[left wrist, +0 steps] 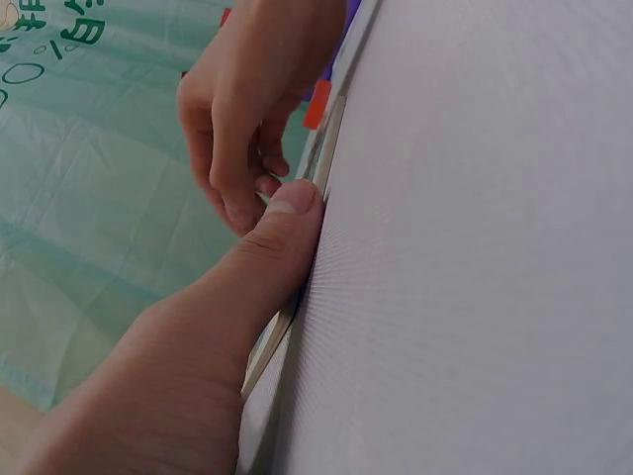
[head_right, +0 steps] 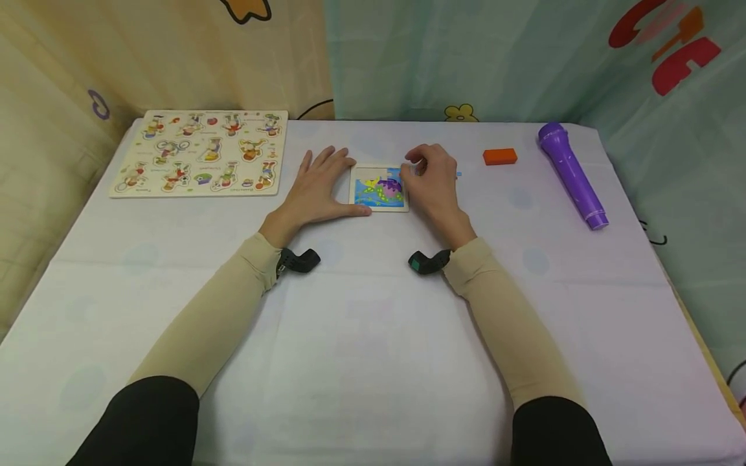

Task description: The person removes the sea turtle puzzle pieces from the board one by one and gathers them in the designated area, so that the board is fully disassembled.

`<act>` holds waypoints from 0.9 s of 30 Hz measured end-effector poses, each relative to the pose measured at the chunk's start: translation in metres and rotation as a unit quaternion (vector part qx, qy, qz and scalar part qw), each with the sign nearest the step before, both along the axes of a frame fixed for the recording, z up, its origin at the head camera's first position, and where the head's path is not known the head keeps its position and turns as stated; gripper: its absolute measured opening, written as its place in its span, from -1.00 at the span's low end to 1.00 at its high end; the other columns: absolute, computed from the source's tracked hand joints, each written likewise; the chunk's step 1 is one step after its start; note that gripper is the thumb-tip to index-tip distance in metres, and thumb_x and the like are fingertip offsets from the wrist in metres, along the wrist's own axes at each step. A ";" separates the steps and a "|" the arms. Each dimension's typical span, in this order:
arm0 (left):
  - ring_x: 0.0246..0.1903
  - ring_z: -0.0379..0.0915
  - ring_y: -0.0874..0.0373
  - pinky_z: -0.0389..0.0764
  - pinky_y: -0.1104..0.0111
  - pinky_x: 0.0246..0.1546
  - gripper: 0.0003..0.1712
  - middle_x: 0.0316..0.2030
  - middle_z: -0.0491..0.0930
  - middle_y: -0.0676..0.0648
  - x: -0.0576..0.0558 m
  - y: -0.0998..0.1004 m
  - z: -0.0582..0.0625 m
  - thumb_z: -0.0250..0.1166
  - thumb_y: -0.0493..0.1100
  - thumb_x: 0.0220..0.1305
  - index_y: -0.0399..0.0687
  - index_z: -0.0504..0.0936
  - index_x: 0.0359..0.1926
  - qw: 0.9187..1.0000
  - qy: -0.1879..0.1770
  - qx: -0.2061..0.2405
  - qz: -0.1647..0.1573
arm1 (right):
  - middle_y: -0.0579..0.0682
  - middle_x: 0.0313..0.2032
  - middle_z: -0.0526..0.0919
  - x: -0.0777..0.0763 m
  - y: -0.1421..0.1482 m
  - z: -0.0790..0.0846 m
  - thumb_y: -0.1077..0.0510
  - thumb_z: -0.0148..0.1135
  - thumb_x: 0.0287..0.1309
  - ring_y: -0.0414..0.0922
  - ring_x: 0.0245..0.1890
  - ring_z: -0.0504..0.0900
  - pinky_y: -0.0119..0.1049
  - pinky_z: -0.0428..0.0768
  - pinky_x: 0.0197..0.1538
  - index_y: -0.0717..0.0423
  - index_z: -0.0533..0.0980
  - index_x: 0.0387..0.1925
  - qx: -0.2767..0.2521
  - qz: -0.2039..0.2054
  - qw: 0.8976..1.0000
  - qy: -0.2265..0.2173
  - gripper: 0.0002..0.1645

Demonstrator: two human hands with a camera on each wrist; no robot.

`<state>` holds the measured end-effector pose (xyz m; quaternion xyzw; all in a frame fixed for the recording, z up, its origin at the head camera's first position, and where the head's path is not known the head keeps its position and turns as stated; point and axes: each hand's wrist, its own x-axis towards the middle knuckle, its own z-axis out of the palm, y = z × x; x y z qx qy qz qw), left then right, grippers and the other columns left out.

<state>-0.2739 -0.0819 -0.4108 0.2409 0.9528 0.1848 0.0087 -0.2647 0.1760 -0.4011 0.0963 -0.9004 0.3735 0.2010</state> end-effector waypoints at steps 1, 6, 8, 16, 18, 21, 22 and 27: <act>0.70 -0.29 -0.04 -0.48 -0.04 0.66 0.32 0.68 0.04 -0.06 0.000 0.000 0.000 0.37 0.69 -0.04 0.08 0.26 0.59 1.000 0.001 -0.001 0.001 | 0.22 -0.20 0.70 -0.001 -0.006 0.000 0.18 0.31 0.28 0.09 -0.22 0.59 -0.16 0.46 0.00 0.30 0.70 -0.12 0.004 0.003 1.000 -0.002 -0.74; 0.69 -0.27 -0.05 -0.46 -0.06 0.66 0.31 0.67 0.06 -0.07 0.001 0.002 -0.001 0.38 0.69 -0.04 0.08 0.29 0.57 1.000 0.002 0.005 0.001 | 0.25 -0.26 0.61 -0.007 -0.025 -0.003 0.11 0.32 0.20 0.12 -0.23 0.52 -0.08 0.45 -0.03 0.33 0.70 -0.18 0.041 -0.003 0.999 -0.024 -0.68; 0.69 -0.27 -0.05 -0.45 -0.07 0.66 0.30 0.67 0.07 -0.08 0.001 0.003 -0.002 0.37 0.69 -0.04 0.08 0.29 0.57 1.000 0.001 0.008 0.000 | 0.24 -0.25 0.59 -0.008 -0.028 -0.003 0.11 0.33 0.19 0.12 -0.22 0.50 -0.07 0.46 -0.04 0.34 0.69 -0.19 0.053 -0.007 0.998 -0.032 -0.68; 0.69 -0.26 -0.04 -0.44 -0.07 0.66 0.31 0.67 0.08 -0.06 0.000 0.004 -0.002 0.36 0.71 -0.05 0.10 0.30 0.56 1.000 0.006 0.003 0.002 | 0.21 -0.28 0.62 -0.009 -0.030 0.002 0.15 0.33 0.19 0.11 -0.21 0.54 -0.02 0.51 -0.04 0.33 0.69 -0.23 0.094 -0.017 0.995 -0.039 -0.73; 0.69 -0.26 -0.04 -0.44 -0.07 0.66 0.30 0.67 0.08 -0.06 0.000 0.003 -0.002 0.36 0.71 -0.05 0.10 0.30 0.56 1.000 0.006 0.003 0.003 | 0.20 -0.29 0.63 -0.010 -0.030 0.003 0.13 0.32 0.19 0.10 -0.22 0.57 -0.01 0.54 -0.03 0.32 0.69 -0.25 0.110 -0.017 0.993 -0.033 -0.72; 0.69 -0.26 -0.04 -0.43 -0.08 0.66 0.31 0.67 0.08 -0.06 0.000 0.003 -0.001 0.35 0.71 -0.06 0.10 0.30 0.56 1.000 0.006 0.001 0.005 | 0.19 -0.32 0.66 -0.011 -0.031 0.003 0.12 0.31 0.20 0.10 -0.24 0.60 0.00 0.58 -0.06 0.31 0.70 -0.29 0.124 -0.014 0.992 -0.015 -0.72; 0.69 -0.26 -0.04 -0.43 -0.08 0.66 0.31 0.67 0.08 -0.06 -0.001 0.002 -0.001 0.35 0.71 -0.06 0.10 0.30 0.56 1.000 0.005 -0.001 0.006 | 0.19 -0.33 0.66 -0.011 -0.031 0.003 0.12 0.30 0.21 0.10 -0.25 0.61 0.00 0.58 -0.08 0.30 0.71 -0.30 0.124 -0.012 0.992 -0.009 -0.72; 0.69 -0.26 -0.05 -0.42 -0.09 0.66 0.31 0.67 0.08 -0.06 0.000 0.002 0.000 0.36 0.71 -0.06 0.10 0.30 0.57 1.000 0.004 -0.004 0.007 | 0.20 -0.32 0.64 -0.014 -0.025 0.000 0.14 0.26 0.26 0.10 -0.27 0.59 -0.03 0.54 -0.10 0.31 0.70 -0.28 0.109 0.013 0.994 0.001 -0.73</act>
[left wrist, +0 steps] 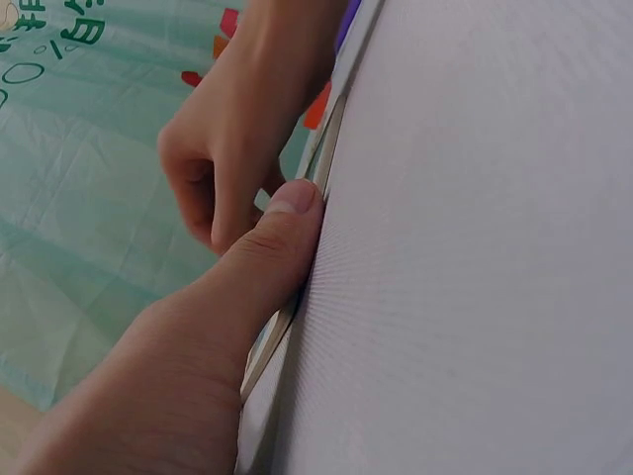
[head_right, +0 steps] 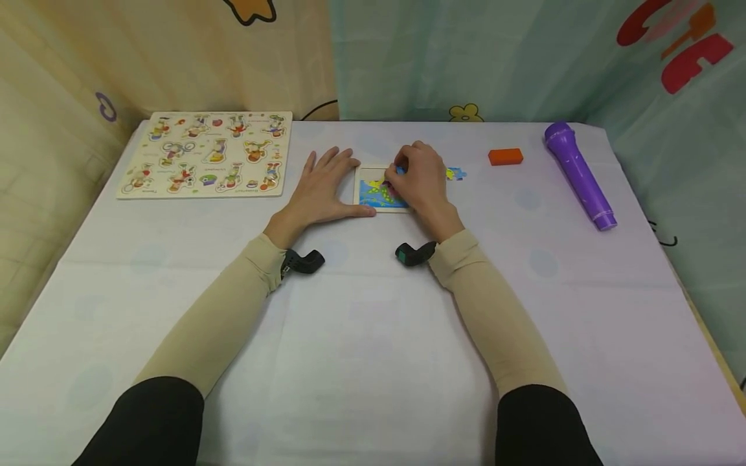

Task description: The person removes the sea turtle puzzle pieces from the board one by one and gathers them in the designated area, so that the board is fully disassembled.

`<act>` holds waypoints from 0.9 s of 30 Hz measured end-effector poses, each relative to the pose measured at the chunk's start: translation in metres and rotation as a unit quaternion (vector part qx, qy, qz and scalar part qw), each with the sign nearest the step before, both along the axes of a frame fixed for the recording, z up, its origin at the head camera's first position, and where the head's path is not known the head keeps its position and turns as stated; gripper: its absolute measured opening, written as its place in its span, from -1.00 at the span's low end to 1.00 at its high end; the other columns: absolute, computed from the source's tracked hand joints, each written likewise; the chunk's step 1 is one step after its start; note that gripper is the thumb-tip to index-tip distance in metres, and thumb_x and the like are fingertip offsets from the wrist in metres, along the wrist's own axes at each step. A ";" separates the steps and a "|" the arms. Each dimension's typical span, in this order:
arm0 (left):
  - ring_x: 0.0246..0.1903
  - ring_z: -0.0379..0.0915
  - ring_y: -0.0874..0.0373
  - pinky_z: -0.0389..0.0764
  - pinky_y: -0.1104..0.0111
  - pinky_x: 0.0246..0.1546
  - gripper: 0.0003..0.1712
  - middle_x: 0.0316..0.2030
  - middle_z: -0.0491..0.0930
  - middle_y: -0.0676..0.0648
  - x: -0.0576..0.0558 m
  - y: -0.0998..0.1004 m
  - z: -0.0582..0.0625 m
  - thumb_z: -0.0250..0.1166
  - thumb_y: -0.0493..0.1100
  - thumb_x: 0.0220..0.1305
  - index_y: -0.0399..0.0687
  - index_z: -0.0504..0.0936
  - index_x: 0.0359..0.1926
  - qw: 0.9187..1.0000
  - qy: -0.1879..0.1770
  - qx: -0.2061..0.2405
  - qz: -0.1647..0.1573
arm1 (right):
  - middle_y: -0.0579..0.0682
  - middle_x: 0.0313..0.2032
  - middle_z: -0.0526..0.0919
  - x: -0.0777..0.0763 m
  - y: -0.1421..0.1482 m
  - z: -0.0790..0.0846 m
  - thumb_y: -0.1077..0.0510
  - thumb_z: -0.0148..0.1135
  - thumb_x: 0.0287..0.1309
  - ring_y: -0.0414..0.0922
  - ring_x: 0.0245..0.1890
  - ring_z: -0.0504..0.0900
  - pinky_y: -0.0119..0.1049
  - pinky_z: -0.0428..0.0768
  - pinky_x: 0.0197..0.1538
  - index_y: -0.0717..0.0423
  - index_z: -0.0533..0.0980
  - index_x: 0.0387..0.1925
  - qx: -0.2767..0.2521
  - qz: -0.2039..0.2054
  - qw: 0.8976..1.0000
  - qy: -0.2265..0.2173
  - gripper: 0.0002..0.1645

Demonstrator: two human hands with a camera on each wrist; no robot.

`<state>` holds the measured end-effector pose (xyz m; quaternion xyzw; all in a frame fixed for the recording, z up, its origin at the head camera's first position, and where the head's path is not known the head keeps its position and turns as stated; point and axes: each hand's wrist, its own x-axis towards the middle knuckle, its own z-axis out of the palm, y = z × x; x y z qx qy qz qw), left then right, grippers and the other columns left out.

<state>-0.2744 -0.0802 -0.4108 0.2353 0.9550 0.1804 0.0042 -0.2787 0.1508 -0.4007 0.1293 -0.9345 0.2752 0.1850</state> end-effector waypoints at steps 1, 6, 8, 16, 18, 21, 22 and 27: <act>0.69 -0.25 -0.05 -0.42 -0.09 0.66 0.31 0.67 0.08 -0.07 0.000 0.000 0.000 0.37 0.71 -0.07 0.10 0.30 0.56 1.000 0.000 0.001 0.000 | 0.21 -0.32 0.64 -0.001 0.001 -0.001 0.14 0.26 0.27 0.10 -0.26 0.58 -0.04 0.53 -0.10 0.31 0.70 -0.27 -0.006 0.010 1.000 -0.003 -0.74; 0.69 -0.26 -0.05 -0.43 -0.09 0.66 0.31 0.67 0.08 -0.06 0.000 0.000 0.000 0.37 0.70 -0.07 0.10 0.30 0.56 1.000 0.001 0.001 -0.002 | 0.19 -0.28 0.63 -0.002 0.007 -0.003 0.15 0.28 0.30 0.08 -0.22 0.54 -0.10 0.47 -0.06 0.29 0.70 -0.23 -0.031 0.058 0.997 -0.028 -0.75; 0.69 -0.26 -0.05 -0.43 -0.08 0.66 0.31 0.67 0.08 -0.06 0.000 0.000 0.001 0.38 0.70 -0.06 0.10 0.30 0.56 1.000 0.001 0.001 -0.001 | 0.18 -0.25 0.63 -0.002 0.009 -0.003 0.15 0.29 0.32 0.07 -0.21 0.53 -0.14 0.45 -0.06 0.28 0.71 -0.21 -0.037 0.070 0.996 -0.039 -0.76; 0.70 -0.28 -0.05 -0.44 -0.09 0.66 0.31 0.68 0.05 -0.06 0.001 0.001 0.003 0.36 0.70 -0.05 0.10 0.29 0.57 1.000 -0.005 -0.004 -0.002 | 0.15 -0.12 0.62 0.006 0.022 0.008 0.20 0.36 0.23 0.04 -0.17 0.52 -0.19 0.44 -0.10 0.20 0.72 -0.06 -0.022 0.124 0.985 -0.118 -0.74; 0.70 -0.28 -0.05 -0.44 -0.08 0.66 0.31 0.68 0.05 -0.06 0.002 0.001 0.003 0.36 0.70 -0.05 0.10 0.28 0.57 1.000 -0.006 -0.003 -0.003 | 0.14 -0.09 0.62 0.008 0.025 0.011 0.19 0.41 0.23 0.03 -0.13 0.53 -0.19 0.46 -0.07 0.18 0.70 -0.01 -0.013 0.139 0.981 -0.134 -0.70; 0.70 -0.28 -0.06 -0.44 -0.09 0.66 0.30 0.68 0.05 -0.06 0.002 0.001 0.004 0.37 0.69 -0.04 0.09 0.28 0.57 1.000 -0.007 -0.002 -0.003 | 0.12 -0.06 0.62 0.010 0.029 0.014 0.15 0.47 0.26 0.01 -0.09 0.55 -0.17 0.52 -0.01 0.17 0.68 0.05 -0.009 0.155 0.976 -0.153 -0.64; 0.70 -0.28 -0.06 -0.44 -0.09 0.66 0.30 0.68 0.05 -0.06 0.002 0.000 0.003 0.37 0.69 -0.04 0.09 0.28 0.57 1.000 -0.007 -0.002 -0.003 | 0.11 -0.05 0.62 0.010 0.030 0.015 0.13 0.48 0.27 0.00 -0.08 0.56 -0.17 0.55 0.01 0.17 0.68 0.06 -0.008 0.157 0.975 -0.157 -0.63; 0.70 -0.28 -0.06 -0.43 -0.10 0.66 0.30 0.68 0.05 -0.06 0.002 0.000 0.003 0.37 0.69 -0.04 0.10 0.28 0.57 1.000 -0.003 -0.001 -0.002 | 0.12 -0.04 0.63 0.011 0.033 0.017 0.10 0.52 0.27 0.00 -0.08 0.58 -0.15 0.60 0.05 0.16 0.68 0.08 -0.006 0.157 0.973 -0.169 -0.60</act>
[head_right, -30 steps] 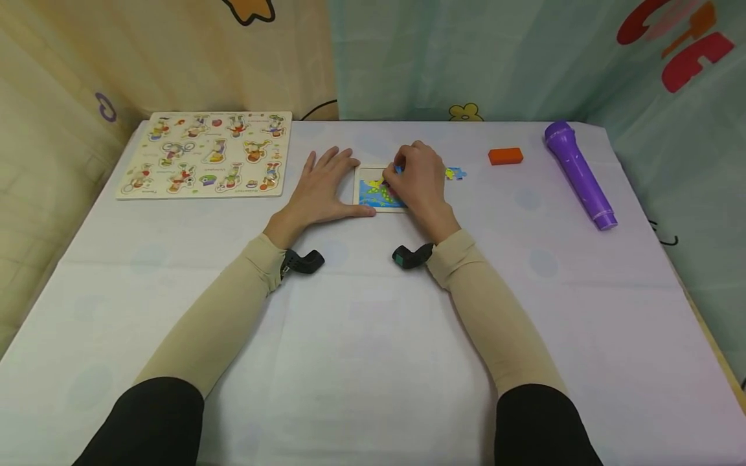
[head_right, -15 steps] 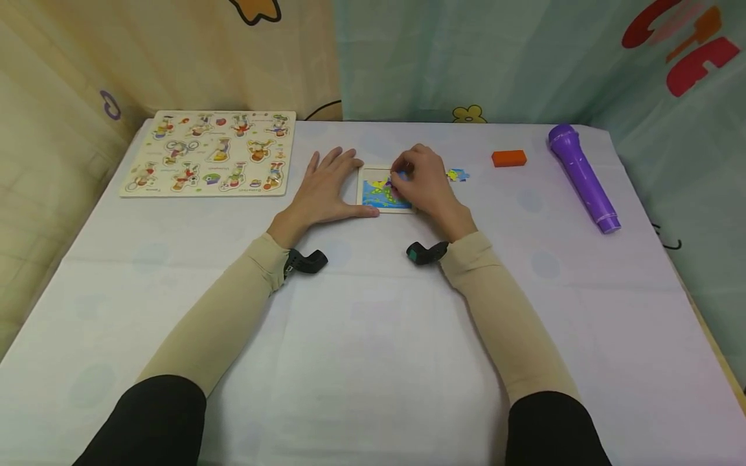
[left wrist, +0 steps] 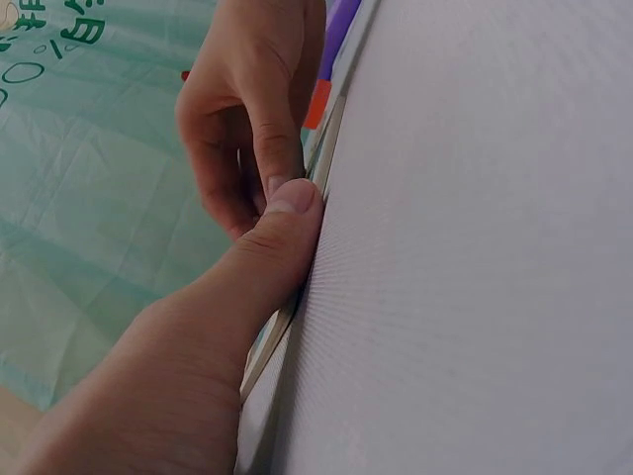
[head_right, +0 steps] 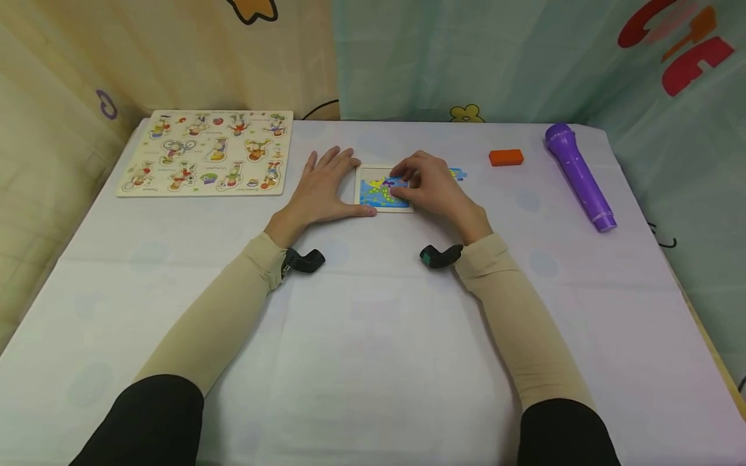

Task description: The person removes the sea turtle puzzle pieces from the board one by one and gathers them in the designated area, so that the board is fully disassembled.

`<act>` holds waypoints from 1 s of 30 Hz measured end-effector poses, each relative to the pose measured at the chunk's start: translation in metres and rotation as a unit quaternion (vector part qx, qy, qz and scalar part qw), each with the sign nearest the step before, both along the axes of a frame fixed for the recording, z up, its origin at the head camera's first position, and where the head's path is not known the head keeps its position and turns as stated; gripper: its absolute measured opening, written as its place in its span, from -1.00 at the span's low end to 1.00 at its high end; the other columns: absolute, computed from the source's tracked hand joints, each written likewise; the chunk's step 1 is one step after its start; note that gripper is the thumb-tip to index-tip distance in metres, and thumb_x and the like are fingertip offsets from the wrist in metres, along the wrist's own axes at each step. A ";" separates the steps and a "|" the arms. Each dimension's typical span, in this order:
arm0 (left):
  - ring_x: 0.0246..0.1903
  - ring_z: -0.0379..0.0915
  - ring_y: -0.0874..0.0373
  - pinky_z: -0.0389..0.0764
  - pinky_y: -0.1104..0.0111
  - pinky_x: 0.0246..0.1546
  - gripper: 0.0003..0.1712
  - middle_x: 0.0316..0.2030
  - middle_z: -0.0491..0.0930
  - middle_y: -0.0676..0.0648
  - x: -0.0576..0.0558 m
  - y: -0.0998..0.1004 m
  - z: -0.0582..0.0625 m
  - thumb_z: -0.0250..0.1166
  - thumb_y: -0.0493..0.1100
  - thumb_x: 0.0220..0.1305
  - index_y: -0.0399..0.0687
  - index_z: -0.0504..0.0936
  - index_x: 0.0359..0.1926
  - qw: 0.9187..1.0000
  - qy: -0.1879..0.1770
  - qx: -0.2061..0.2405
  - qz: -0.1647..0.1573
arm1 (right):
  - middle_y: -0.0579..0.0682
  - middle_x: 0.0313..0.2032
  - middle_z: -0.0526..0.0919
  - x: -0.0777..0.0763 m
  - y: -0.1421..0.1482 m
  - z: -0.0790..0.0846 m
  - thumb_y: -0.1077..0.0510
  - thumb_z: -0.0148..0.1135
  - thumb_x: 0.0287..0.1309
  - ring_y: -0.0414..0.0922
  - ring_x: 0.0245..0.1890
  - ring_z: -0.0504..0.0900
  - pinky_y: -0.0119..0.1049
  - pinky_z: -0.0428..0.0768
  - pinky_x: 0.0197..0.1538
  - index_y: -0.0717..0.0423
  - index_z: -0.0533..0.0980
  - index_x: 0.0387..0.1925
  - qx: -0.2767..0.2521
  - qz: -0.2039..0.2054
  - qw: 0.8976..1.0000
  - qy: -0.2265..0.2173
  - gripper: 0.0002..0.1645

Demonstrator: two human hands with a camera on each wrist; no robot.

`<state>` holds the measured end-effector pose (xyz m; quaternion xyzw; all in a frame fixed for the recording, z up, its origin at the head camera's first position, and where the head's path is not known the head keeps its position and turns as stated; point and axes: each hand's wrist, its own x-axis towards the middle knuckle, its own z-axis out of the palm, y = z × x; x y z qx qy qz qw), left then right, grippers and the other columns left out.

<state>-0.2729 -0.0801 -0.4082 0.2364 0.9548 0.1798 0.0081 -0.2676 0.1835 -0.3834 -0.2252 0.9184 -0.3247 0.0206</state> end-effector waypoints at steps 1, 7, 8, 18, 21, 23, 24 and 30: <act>0.70 -0.27 -0.06 -0.43 -0.10 0.66 0.30 0.68 0.05 -0.06 0.000 0.000 0.000 0.38 0.69 -0.05 0.09 0.28 0.57 1.000 0.001 0.001 0.000 | 0.12 -0.04 0.63 0.000 0.000 0.000 0.10 0.52 0.27 0.01 -0.09 0.58 -0.14 0.60 0.05 0.17 0.68 0.07 0.000 -0.001 1.000 -0.001 -0.60; 0.69 -0.27 -0.06 -0.42 -0.10 0.66 0.30 0.67 0.06 -0.06 0.000 0.000 0.000 0.38 0.69 -0.05 0.09 0.29 0.57 1.000 0.002 0.005 -0.002 | 0.15 -0.03 0.60 -0.001 0.000 0.002 0.09 0.51 0.27 0.04 -0.08 0.56 -0.17 0.55 0.02 0.18 0.66 0.06 0.004 -0.004 1.000 -0.023 -0.60; 0.69 -0.26 -0.06 -0.42 -0.10 0.66 0.30 0.67 0.06 -0.06 0.000 0.000 -0.001 0.38 0.69 -0.05 0.09 0.29 0.56 1.000 0.002 0.006 -0.002 | 0.15 -0.03 0.59 -0.002 0.000 0.002 0.09 0.51 0.27 0.05 -0.09 0.56 -0.19 0.54 0.01 0.18 0.65 0.06 0.005 -0.004 1.000 -0.028 -0.60; 0.69 -0.26 -0.07 -0.41 -0.10 0.66 0.30 0.67 0.06 -0.07 -0.001 -0.001 0.000 0.37 0.69 -0.05 0.08 0.29 0.56 1.000 0.001 0.001 -0.002 | 0.09 -0.06 0.63 0.001 0.001 -0.004 0.11 0.56 0.22 -0.06 -0.13 0.53 -0.42 0.48 -0.11 0.17 0.64 0.10 -0.032 -0.014 0.999 -0.023 -0.53; 0.69 -0.26 -0.06 -0.41 -0.10 0.66 0.30 0.67 0.06 -0.07 -0.001 -0.001 -0.001 0.37 0.69 -0.04 0.08 0.29 0.57 1.000 0.002 0.001 -0.002 | 0.11 -0.08 0.62 0.002 0.001 -0.004 0.09 0.57 0.20 -0.05 -0.17 0.53 -0.40 0.46 -0.14 0.18 0.68 0.07 -0.026 -0.017 0.999 -0.005 -0.55; 0.69 -0.26 -0.06 -0.41 -0.10 0.66 0.30 0.67 0.06 -0.07 -0.001 -0.001 -0.001 0.38 0.68 -0.04 0.08 0.29 0.57 1.000 0.003 0.002 -0.002 | 0.12 -0.10 0.60 0.003 0.001 -0.003 0.08 0.58 0.19 -0.02 -0.20 0.53 -0.39 0.45 -0.16 0.18 0.70 0.03 -0.019 -0.021 1.000 0.001 -0.58; 0.69 -0.26 -0.06 -0.42 -0.10 0.66 0.30 0.67 0.06 -0.07 -0.001 -0.001 -0.001 0.38 0.68 -0.04 0.07 0.29 0.57 1.000 0.002 0.003 -0.002 | 0.13 -0.11 0.60 0.003 0.001 -0.003 0.08 0.58 0.19 -0.01 -0.20 0.53 -0.38 0.44 -0.16 0.18 0.70 0.01 -0.016 -0.022 1.000 0.002 -0.59; 0.69 -0.26 -0.07 -0.43 -0.10 0.66 0.30 0.67 0.06 -0.07 -0.001 0.000 -0.001 0.38 0.67 -0.03 0.07 0.28 0.57 1.000 0.001 0.005 -0.004 | 0.14 -0.11 0.61 0.006 -0.002 0.002 0.09 0.55 0.23 0.00 -0.17 0.53 -0.33 0.45 -0.14 0.19 0.69 0.01 -0.005 -0.027 0.999 -0.017 -0.61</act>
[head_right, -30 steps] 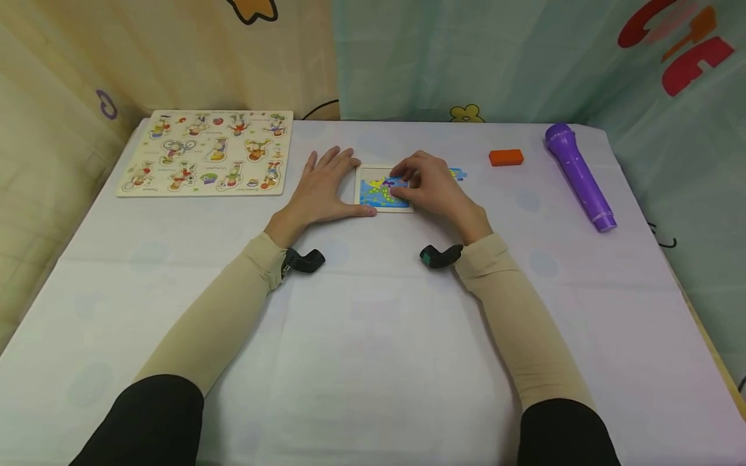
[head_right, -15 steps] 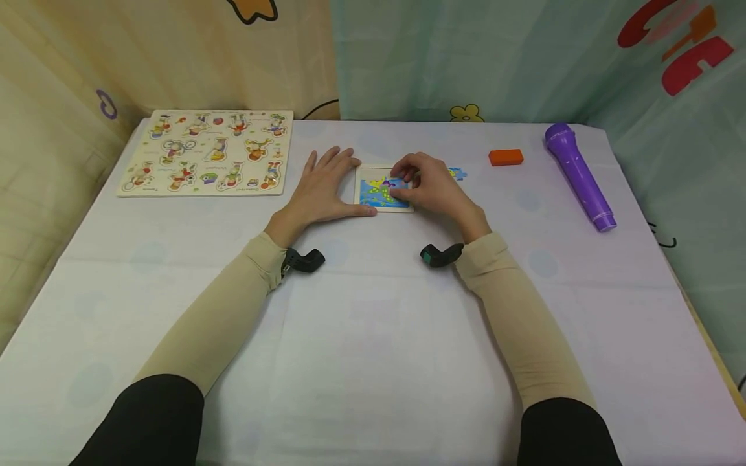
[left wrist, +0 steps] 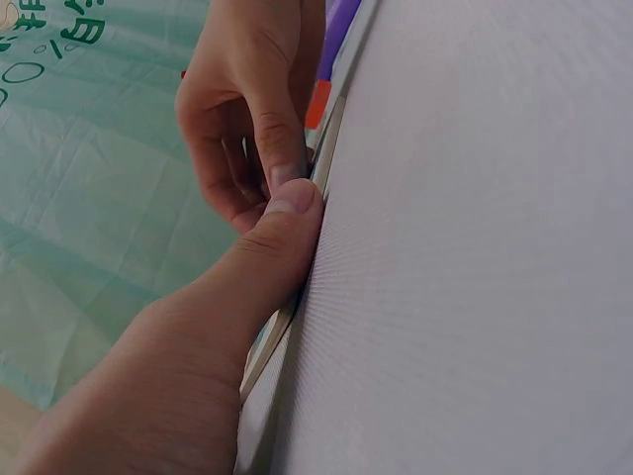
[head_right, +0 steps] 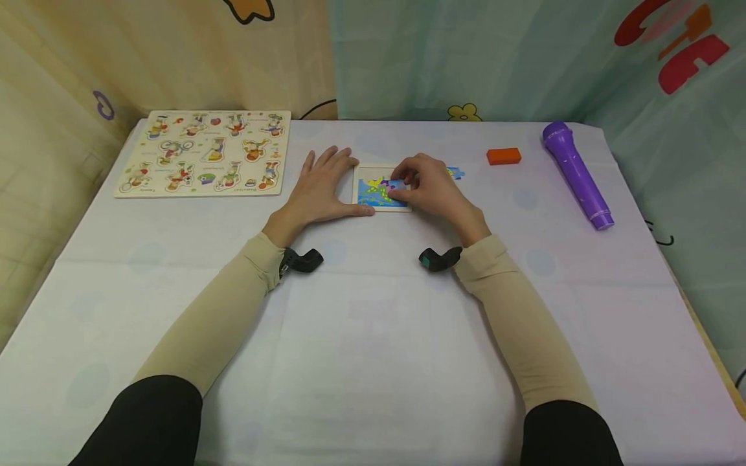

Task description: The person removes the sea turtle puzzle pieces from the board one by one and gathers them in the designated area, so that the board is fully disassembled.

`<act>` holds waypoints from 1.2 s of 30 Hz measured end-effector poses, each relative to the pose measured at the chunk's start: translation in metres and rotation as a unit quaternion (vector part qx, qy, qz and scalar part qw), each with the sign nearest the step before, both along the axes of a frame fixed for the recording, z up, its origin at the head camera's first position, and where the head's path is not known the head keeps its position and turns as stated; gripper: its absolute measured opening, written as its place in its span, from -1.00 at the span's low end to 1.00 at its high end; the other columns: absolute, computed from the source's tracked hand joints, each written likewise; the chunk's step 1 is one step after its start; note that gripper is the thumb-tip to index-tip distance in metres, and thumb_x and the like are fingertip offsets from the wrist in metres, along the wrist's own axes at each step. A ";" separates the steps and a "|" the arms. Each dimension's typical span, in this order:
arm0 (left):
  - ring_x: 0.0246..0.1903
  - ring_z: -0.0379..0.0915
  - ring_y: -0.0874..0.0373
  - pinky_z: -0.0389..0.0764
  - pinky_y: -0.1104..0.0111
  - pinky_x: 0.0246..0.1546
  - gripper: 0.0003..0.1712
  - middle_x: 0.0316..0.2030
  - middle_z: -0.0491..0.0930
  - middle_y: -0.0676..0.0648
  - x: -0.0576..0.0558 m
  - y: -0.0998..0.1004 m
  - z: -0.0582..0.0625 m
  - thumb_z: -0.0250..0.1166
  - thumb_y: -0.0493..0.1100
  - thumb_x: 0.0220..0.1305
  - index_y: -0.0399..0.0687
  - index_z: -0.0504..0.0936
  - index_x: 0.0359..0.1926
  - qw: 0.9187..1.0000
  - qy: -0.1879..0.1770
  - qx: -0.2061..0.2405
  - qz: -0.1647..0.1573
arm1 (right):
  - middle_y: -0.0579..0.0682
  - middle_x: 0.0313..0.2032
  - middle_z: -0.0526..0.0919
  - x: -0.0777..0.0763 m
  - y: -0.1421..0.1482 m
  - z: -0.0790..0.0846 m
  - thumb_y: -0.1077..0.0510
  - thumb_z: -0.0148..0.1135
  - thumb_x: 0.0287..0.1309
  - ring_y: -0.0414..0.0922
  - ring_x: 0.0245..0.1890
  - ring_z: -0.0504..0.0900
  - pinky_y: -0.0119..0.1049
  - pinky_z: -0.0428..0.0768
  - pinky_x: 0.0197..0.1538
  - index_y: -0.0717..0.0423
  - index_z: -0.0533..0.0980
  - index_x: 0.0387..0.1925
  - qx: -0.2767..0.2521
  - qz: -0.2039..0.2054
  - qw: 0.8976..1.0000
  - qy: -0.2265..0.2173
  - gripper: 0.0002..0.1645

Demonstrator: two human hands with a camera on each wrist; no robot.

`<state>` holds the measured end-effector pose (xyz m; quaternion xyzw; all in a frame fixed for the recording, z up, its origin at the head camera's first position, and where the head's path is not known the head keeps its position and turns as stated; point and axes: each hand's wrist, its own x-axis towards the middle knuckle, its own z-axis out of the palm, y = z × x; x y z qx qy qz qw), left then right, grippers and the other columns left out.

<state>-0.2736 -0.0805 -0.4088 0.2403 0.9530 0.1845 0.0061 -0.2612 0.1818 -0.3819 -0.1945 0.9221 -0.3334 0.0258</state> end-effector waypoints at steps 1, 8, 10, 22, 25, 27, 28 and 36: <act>0.69 -0.26 -0.07 -0.42 -0.10 0.66 0.30 0.67 0.06 -0.08 0.000 0.000 0.000 0.38 0.67 -0.03 0.07 0.28 0.57 1.000 -0.001 -0.001 0.000 | 0.14 -0.11 0.62 0.000 0.000 0.001 0.09 0.55 0.23 0.01 -0.16 0.53 -0.32 0.46 -0.13 0.19 0.68 0.02 0.000 0.000 1.000 -0.002 -0.61; 0.70 -0.28 -0.06 -0.44 -0.09 0.66 0.30 0.68 0.04 -0.08 0.001 0.001 0.003 0.38 0.67 -0.03 0.08 0.27 0.58 1.000 -0.009 -0.006 0.003 | 0.15 -0.06 0.63 0.004 0.001 -0.002 0.12 0.55 0.23 0.04 -0.07 0.55 -0.18 0.53 0.02 0.20 0.69 0.04 -0.021 -0.021 1.000 0.003 -0.60; 0.70 -0.28 -0.06 -0.45 -0.08 0.66 0.31 0.68 0.04 -0.08 0.001 0.001 0.002 0.38 0.68 -0.03 0.08 0.26 0.58 1.000 -0.009 -0.007 0.002 | 0.12 -0.03 0.66 0.005 0.004 -0.004 0.13 0.52 0.26 0.00 -0.06 0.57 -0.19 0.56 0.07 0.18 0.69 0.04 -0.038 -0.036 0.999 0.005 -0.64; 0.70 -0.29 -0.05 -0.44 -0.09 0.66 0.31 0.68 0.04 -0.08 0.002 0.000 0.003 0.40 0.66 -0.04 0.07 0.27 0.58 1.000 -0.010 -0.002 0.003 | -0.05 0.03 0.70 0.006 0.052 0.012 0.09 0.45 0.34 -0.17 0.06 0.62 -0.51 0.57 0.17 0.16 0.70 0.07 -0.199 -0.130 0.970 -0.058 -0.66; 0.70 -0.29 -0.04 -0.45 -0.08 0.66 0.30 0.68 0.03 -0.07 0.001 0.000 0.002 0.40 0.66 -0.04 0.08 0.27 0.58 1.000 -0.012 -0.001 0.003 | -0.16 -0.01 0.72 0.005 0.074 0.016 0.06 0.46 0.33 -0.23 0.05 0.62 -0.56 0.55 0.11 0.10 0.72 0.08 -0.212 -0.183 0.958 -0.066 -0.64; 0.70 -0.30 -0.04 -0.46 -0.08 0.66 0.30 0.68 0.02 -0.06 0.001 0.000 0.002 0.39 0.66 -0.03 0.09 0.26 0.58 1.000 -0.014 -0.003 0.002 | -0.22 -0.04 0.72 0.005 0.088 0.018 0.04 0.45 0.34 -0.25 0.02 0.62 -0.58 0.53 0.05 0.06 0.72 0.10 -0.209 -0.212 0.952 -0.072 -0.64; 0.70 -0.31 -0.04 -0.46 -0.08 0.66 0.30 0.68 0.02 -0.06 0.001 0.001 0.002 0.39 0.66 -0.03 0.09 0.26 0.59 1.000 -0.014 -0.003 0.001 | -0.23 -0.06 0.73 0.005 0.094 0.017 0.03 0.45 0.34 -0.26 0.01 0.61 -0.58 0.52 0.03 0.06 0.72 0.10 -0.207 -0.221 0.950 -0.073 -0.64; 0.70 -0.31 -0.04 -0.48 -0.07 0.65 0.32 0.69 0.02 -0.06 0.001 0.000 0.002 0.39 0.67 -0.05 0.09 0.25 0.59 1.000 -0.011 -0.003 0.001 | -0.31 -0.17 0.72 0.002 0.118 0.004 0.04 0.40 0.38 -0.33 -0.10 0.58 -0.59 0.53 -0.10 0.09 0.70 0.12 -0.190 -0.268 0.942 -0.062 -0.64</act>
